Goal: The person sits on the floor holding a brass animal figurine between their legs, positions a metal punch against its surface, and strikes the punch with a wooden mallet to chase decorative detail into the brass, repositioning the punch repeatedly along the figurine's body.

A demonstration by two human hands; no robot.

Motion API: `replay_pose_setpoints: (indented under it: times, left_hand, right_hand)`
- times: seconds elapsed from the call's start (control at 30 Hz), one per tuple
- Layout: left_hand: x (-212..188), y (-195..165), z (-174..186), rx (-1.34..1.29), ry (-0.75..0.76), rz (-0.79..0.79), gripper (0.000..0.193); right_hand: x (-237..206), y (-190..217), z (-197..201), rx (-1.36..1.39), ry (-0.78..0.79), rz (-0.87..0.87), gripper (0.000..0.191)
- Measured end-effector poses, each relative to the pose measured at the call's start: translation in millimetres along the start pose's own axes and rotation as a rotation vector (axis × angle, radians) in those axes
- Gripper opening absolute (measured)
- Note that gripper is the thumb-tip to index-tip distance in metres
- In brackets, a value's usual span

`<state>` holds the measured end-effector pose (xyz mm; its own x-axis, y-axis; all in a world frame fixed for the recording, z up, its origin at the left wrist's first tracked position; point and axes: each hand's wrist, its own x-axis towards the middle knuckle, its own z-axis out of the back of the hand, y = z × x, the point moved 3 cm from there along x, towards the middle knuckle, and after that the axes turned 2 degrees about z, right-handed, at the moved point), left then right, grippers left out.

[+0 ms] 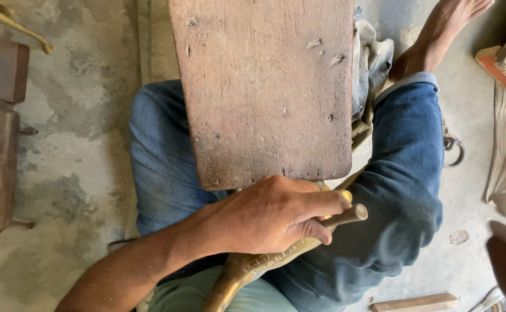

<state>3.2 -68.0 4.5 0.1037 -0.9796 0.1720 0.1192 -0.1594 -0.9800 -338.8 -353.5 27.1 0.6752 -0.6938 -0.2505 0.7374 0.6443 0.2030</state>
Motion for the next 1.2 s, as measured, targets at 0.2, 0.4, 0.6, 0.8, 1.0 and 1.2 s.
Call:
replay_pose_setpoints:
  times: [0.2, 0.4, 0.6, 0.8, 1.0, 1.2]
  left_hand:
    - [0.9, -2.6, 2.6, -0.057, 0.006, 0.018, 0.042]
    - [1.4, -3.6, 6.8, 0.0, -0.004, -0.005, 0.038]
    - [-2.5, -3.0, 7.0, -0.023, -0.016, -0.029, 0.039]
    - [-3.5, -1.8, 6.4, 0.001, -0.025, -0.038, 0.044]
    - [-3.4, 0.3, 5.7, 0.011, 0.024, 0.0, 0.04]
    - [-4.1, 3.2, 6.8, 0.012, 0.034, -0.05, 0.041]
  right_hand:
    - [1.8, 12.1, 1.9, 0.027, 0.001, 0.002, 0.055]
    - [3.2, 14.3, 4.5, 0.027, -0.003, 0.02, 0.057]
    - [-0.5, 16.4, 5.6, 0.043, 0.003, 0.017, 0.058]
    - [-0.8, 21.9, 6.7, 0.06, 0.005, 0.019, 0.059]
    - [-1.2, 27.6, 10.5, 0.088, 0.006, 0.01, 0.06]
    - [2.7, 48.9, 16.9, 0.14, -0.001, -0.015, 0.064]
